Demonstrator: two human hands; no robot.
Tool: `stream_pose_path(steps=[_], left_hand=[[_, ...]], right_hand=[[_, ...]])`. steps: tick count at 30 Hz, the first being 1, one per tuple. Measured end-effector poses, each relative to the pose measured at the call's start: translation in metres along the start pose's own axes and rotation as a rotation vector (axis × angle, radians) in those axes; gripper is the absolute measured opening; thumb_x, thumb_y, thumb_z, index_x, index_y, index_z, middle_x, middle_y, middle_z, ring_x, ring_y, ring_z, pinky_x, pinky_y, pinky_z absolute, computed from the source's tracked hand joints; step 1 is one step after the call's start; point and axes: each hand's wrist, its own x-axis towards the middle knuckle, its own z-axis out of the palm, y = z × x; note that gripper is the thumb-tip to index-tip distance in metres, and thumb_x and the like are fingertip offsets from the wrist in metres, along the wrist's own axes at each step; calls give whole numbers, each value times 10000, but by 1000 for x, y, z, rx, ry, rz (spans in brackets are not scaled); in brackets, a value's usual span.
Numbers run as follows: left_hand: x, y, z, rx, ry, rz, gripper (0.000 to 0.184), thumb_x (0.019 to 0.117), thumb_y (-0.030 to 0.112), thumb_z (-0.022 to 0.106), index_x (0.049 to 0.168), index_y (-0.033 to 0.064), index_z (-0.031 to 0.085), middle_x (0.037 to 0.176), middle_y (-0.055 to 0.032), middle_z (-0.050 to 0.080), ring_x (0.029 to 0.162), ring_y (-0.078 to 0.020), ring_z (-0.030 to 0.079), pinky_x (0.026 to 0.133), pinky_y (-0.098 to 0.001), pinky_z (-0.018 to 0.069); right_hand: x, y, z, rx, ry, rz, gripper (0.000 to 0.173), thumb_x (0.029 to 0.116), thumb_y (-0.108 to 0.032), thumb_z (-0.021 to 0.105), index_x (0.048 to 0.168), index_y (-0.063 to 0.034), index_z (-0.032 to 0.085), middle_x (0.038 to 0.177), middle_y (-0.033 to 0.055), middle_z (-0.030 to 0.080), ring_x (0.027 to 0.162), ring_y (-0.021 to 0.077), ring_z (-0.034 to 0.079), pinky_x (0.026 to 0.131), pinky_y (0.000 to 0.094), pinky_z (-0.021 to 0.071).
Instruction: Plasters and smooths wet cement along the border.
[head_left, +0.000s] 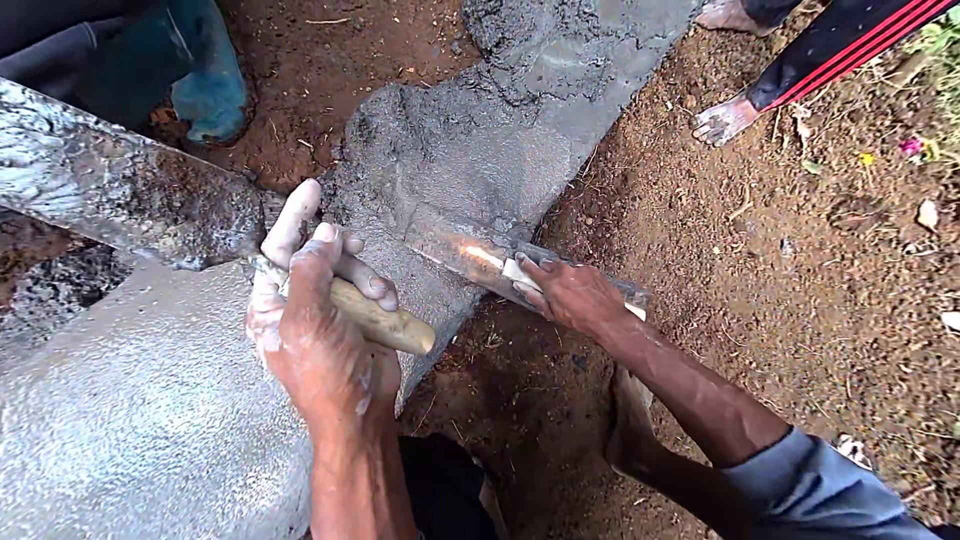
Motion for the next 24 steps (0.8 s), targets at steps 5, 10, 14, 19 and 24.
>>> stream_pose_path(steps=[5,10,14,19,24], left_hand=[[1,2,-6,-26,-9,11,340,1079,87,397,1370,56,570,819,-17,623,477,-81,539,397,-200,481],[3,-2,0,-14,2,-4,329,1077,85,400,1354,62,576,802,1,621,473,-65,540,392,-188,474],[4,-4,0,-5,0,-17,320,1079,95,397,1344,77,576,811,5,625,475,-65,548,393,-189,481],[5,-6,1,-12,-6,-24,337,1081,98,392,1365,71,571,813,0,615,479,-71,538,401,-191,478],[4,-4,0,-13,-16,-18,338,1080,94,392,1370,72,564,813,6,612,479,-67,532,401,-188,474]], right_hand=[[-32,-30,7,131,10,307,560,1074,-461,428,1554,-177,485,1125,252,709,896,456,715,746,618,554],[-24,-104,19,269,-118,221,500,1100,-414,365,1572,-275,451,1298,256,646,927,466,708,769,621,552],[-4,-77,15,234,-108,284,477,1111,-411,361,1565,-302,463,1306,239,645,948,447,708,786,604,551],[14,-29,13,157,22,335,494,1099,-452,393,1583,-355,426,1194,213,685,866,414,709,714,592,554],[35,15,-1,129,93,365,502,1096,-452,385,1575,-316,449,1170,230,694,942,446,706,751,621,544]])
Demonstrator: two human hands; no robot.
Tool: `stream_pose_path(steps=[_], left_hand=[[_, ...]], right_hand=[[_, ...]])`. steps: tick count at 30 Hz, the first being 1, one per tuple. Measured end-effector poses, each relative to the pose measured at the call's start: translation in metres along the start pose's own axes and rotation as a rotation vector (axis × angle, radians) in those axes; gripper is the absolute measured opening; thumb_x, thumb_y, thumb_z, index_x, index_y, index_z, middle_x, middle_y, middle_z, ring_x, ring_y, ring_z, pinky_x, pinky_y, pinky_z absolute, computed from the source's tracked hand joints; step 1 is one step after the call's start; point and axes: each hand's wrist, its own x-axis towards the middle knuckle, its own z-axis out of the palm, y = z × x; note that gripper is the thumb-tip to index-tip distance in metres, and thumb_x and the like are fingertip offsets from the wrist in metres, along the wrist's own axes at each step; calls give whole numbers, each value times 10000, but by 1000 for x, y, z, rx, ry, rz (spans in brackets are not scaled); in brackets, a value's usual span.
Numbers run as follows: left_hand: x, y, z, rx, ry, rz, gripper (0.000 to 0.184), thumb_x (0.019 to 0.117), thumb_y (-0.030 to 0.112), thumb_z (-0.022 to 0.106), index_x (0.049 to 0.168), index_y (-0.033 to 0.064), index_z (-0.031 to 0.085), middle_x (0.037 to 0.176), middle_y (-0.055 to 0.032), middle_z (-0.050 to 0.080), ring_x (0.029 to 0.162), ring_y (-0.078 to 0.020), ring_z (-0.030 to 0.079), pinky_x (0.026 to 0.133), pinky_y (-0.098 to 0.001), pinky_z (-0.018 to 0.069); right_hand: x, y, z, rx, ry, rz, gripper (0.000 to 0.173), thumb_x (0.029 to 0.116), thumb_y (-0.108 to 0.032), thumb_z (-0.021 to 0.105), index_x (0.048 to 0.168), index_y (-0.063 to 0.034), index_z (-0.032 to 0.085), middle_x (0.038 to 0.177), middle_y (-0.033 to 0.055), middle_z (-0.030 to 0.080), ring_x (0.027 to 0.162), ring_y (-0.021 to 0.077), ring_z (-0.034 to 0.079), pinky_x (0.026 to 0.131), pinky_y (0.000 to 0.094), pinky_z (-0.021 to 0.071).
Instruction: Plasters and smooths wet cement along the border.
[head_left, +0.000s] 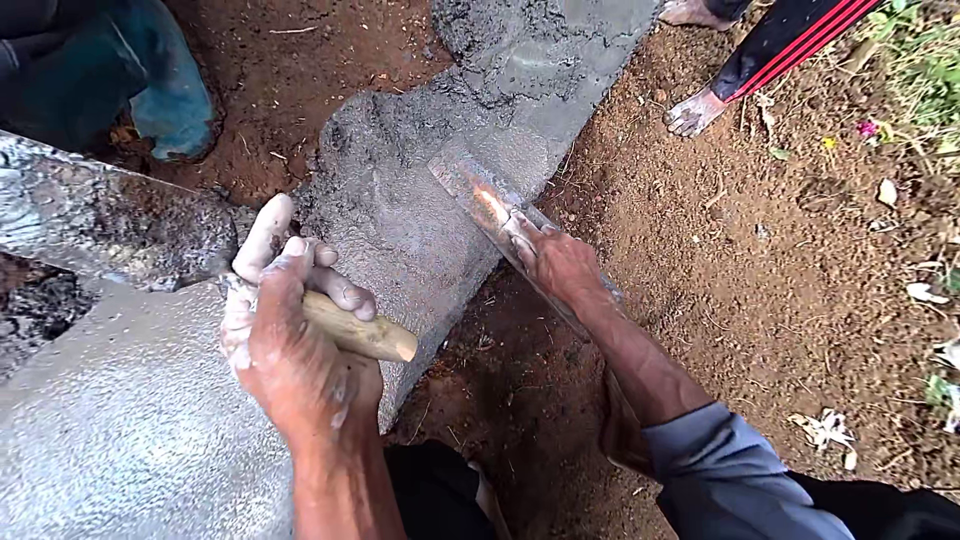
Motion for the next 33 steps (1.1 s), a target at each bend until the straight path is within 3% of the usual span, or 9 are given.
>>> stream_pose_path(steps=[4,7,13,15,17,23,25,28,33], left_hand=[[-4,6,-3,-14,12,21,331,1078,89,396,1364,65,561,833,-9,620,477,-70,534,397,-189,474],[-5,9,-7,-19,-1,34,357,1077,85,377,1389,66,551,827,-7,613,479,-73,534,391,-190,469],[-5,9,-5,-20,11,40,340,1077,85,390,1364,57,571,808,-14,608,467,-76,529,388,-194,476],[-5,8,-4,-17,25,48,332,1072,78,398,1353,59,574,811,-12,612,468,-74,534,395,-192,482],[-4,8,-6,-34,33,51,342,1075,75,391,1368,48,565,792,-16,603,462,-77,526,394,-197,480],[-6,15,-10,-55,66,63,342,1071,80,393,1357,48,579,798,-20,609,467,-74,533,393,-194,481],[-4,15,-11,-74,80,67,344,1075,80,394,1363,41,580,793,-26,605,464,-77,530,388,-196,478],[-3,16,-11,-76,104,58,350,1076,73,379,1368,40,568,775,-25,602,452,-69,529,381,-193,480],[-4,16,-8,-54,127,58,348,1069,61,385,1365,25,565,780,-27,615,449,-68,535,388,-190,487]], right_hand=[[31,23,-16,134,10,145,513,1088,-437,426,1574,-274,454,1255,258,684,1139,475,667,915,669,514],[27,13,-5,269,16,113,513,1086,-422,450,1564,-237,472,1210,257,704,1132,464,674,963,660,508],[-38,-71,8,224,-187,-113,514,1092,-420,446,1569,-227,463,1191,220,701,1083,416,690,920,591,541],[-55,-78,9,177,-283,-281,503,1098,-430,412,1558,-236,476,1214,233,684,1095,433,679,925,600,529],[-59,-73,14,85,-274,-484,492,1096,-453,388,1529,-257,515,1166,244,688,987,457,692,829,618,535],[1,-43,4,-116,-123,-667,453,1084,-444,456,1469,-254,599,1020,208,725,841,400,713,730,563,553],[18,-44,-7,-180,-199,-647,473,1084,-449,453,1521,-286,529,1107,190,717,946,394,706,811,568,547],[41,-43,-18,-221,-189,-620,483,1080,-475,453,1536,-325,502,1135,178,713,955,394,703,809,575,543],[72,-35,-30,-205,-127,-630,479,1071,-483,462,1499,-287,553,1112,177,718,971,403,702,815,595,536]])
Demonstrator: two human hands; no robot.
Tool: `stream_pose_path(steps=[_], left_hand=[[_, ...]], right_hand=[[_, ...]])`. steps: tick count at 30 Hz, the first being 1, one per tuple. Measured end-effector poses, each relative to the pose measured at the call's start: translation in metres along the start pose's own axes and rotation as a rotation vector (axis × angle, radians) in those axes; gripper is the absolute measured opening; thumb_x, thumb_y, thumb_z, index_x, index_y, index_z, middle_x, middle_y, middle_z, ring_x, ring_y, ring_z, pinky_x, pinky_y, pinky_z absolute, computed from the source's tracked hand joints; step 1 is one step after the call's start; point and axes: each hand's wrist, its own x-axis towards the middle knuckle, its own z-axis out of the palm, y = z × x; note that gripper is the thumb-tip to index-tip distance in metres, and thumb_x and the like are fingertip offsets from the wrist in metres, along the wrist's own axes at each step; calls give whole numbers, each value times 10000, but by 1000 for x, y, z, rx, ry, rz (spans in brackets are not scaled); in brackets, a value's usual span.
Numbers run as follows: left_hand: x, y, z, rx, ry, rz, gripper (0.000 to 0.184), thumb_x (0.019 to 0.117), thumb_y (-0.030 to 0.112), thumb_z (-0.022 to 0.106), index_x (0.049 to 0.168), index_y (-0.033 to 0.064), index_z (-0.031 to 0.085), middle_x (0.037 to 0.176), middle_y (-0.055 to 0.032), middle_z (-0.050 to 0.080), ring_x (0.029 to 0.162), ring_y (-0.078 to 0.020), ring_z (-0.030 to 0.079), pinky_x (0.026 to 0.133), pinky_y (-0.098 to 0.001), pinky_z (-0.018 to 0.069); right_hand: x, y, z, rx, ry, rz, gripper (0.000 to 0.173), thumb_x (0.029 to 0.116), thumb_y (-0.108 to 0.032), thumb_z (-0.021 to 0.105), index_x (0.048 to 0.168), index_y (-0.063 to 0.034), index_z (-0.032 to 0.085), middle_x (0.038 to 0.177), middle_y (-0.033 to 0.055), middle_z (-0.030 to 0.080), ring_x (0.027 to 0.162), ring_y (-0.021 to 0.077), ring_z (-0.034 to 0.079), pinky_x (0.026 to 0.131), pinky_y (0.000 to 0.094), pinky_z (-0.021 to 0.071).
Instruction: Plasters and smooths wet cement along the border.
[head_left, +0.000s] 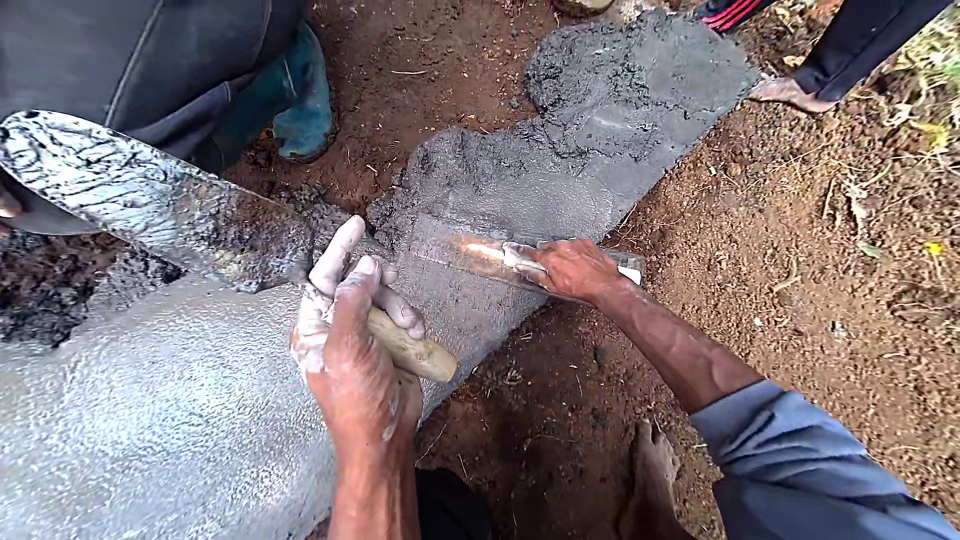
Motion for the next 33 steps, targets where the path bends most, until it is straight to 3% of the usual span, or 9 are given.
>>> stream_pose_path(steps=[4,6,11,15,19,22,33], left_hand=[[-2,0,2,-8,20,16,336,1073,53,389,1349,17,576,763,-30,618,437,-67,534,378,-190,483],[-3,0,1,-3,19,28,337,1071,52,386,1351,20,571,765,-28,622,439,-70,539,382,-193,490],[-7,4,-3,14,3,38,343,1069,72,399,1357,44,582,782,-22,609,454,-74,523,390,-200,484],[-7,8,-6,-10,-7,47,338,1067,65,413,1353,32,588,790,-29,617,461,-78,531,392,-202,485],[-10,10,-7,-31,-15,35,332,1063,64,420,1344,35,594,797,-32,616,458,-77,530,384,-199,482],[-13,16,-11,-32,-31,32,338,1069,71,401,1346,36,591,784,-22,606,459,-69,528,382,-197,481],[-1,15,-18,-21,-33,21,350,1077,84,382,1374,53,565,786,-13,612,457,-67,529,380,-191,474]], right_hand=[[7,18,-12,-9,66,29,449,1068,-451,498,1418,-204,631,1092,193,731,967,419,712,814,609,538],[11,30,-14,-1,65,94,463,1068,-461,499,1457,-231,601,1134,206,729,1026,429,705,862,621,531],[9,32,-33,197,10,437,487,1074,-446,498,1487,-194,555,1259,277,670,1205,492,622,986,693,469],[-26,2,-26,234,22,328,448,1065,-434,520,1463,-240,590,1156,218,723,1121,434,674,955,642,507],[-15,34,-15,467,239,526,491,1085,-435,473,1521,-218,532,1324,251,659,1258,464,607,1058,688,435],[8,53,-12,458,224,505,493,1094,-448,441,1527,-228,524,1394,204,637,1329,427,571,1112,656,406],[29,-75,-11,457,12,411,487,1085,-415,471,1513,-190,525,1250,239,682,1172,426,659,974,626,520]])
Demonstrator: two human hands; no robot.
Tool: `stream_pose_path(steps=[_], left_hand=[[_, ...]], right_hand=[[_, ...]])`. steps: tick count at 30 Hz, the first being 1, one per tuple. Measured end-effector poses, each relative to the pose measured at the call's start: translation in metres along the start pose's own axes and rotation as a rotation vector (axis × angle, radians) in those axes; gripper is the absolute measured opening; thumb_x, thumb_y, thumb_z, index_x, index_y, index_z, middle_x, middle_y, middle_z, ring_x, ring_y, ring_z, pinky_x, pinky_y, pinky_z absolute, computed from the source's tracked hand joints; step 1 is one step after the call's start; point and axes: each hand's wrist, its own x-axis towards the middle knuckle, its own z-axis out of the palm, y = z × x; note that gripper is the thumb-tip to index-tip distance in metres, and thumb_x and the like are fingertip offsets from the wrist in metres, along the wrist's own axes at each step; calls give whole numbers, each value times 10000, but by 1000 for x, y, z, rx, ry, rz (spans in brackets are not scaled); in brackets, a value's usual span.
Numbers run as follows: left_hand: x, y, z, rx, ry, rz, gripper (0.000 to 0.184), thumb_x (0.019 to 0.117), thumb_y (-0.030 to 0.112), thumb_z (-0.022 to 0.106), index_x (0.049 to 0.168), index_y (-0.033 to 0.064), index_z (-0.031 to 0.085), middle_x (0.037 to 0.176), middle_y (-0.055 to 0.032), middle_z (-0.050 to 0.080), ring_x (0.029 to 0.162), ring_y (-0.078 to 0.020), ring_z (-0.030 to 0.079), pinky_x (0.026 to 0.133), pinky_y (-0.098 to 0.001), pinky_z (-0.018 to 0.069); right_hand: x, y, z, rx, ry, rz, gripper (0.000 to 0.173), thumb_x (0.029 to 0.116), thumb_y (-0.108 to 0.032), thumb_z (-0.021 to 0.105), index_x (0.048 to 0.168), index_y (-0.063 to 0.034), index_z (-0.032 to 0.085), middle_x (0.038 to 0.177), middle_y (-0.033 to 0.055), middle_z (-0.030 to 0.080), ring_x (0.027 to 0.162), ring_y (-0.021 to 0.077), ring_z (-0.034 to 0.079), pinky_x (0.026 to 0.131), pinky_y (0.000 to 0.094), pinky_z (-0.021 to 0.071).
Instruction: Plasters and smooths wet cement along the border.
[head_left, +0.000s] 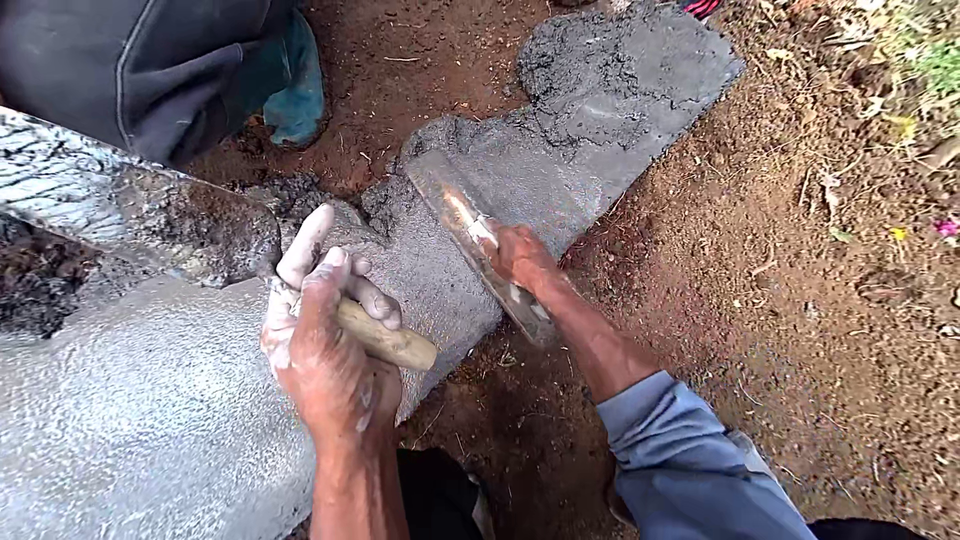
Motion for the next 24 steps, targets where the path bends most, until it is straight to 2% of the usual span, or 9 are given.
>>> stream_pose_path(steps=[4,7,9,11,13,19,24], left_hand=[[3,-3,3,17,1,25,354,1073,75,370,1366,57,568,800,-9,611,466,-68,528,391,-190,476],[1,-10,11,24,-10,20,341,1070,63,372,1352,62,564,799,-4,626,474,-70,540,402,-189,479],[1,-16,18,35,-38,11,342,1071,62,362,1364,63,538,807,1,616,472,-65,529,407,-186,475],[0,-22,20,46,-60,-5,359,1070,63,356,1386,62,526,793,0,610,473,-68,534,409,-186,480],[0,-25,23,49,-66,-16,353,1075,68,346,1382,65,519,774,7,610,466,-59,532,403,-177,473],[3,-29,27,43,-55,-36,325,1079,50,311,1331,45,517,740,16,604,447,-54,541,388,-174,481],[4,-29,26,47,-43,-35,342,1087,67,327,1370,58,518,754,10,602,460,-56,538,394,-177,477]], right_hand=[[-12,-29,11,-52,-72,-74,494,1089,-394,455,1534,-183,493,1230,217,695,1150,402,677,951,600,539],[-48,-33,40,-62,-92,-171,472,1084,-407,448,1503,-210,538,1176,205,704,1082,398,690,891,595,555],[-75,-30,57,-89,-155,-219,477,1102,-395,402,1546,-238,483,1227,240,676,1101,439,672,899,616,535],[-91,-17,59,-108,-179,-165,483,1110,-372,388,1576,-254,432,1290,258,644,1116,467,659,900,635,524],[-91,2,48,-112,-131,-83,482,1105,-366,406,1577,-275,438,1299,253,648,1104,467,667,885,633,530],[-57,62,13,-183,69,8,511,1086,-435,452,1580,-306,435,1139,234,706,973,441,704,796,617,553],[-34,105,-15,-232,173,74,530,1076,-468,456,1569,-272,462,1134,262,707,980,479,701,782,649,545]])
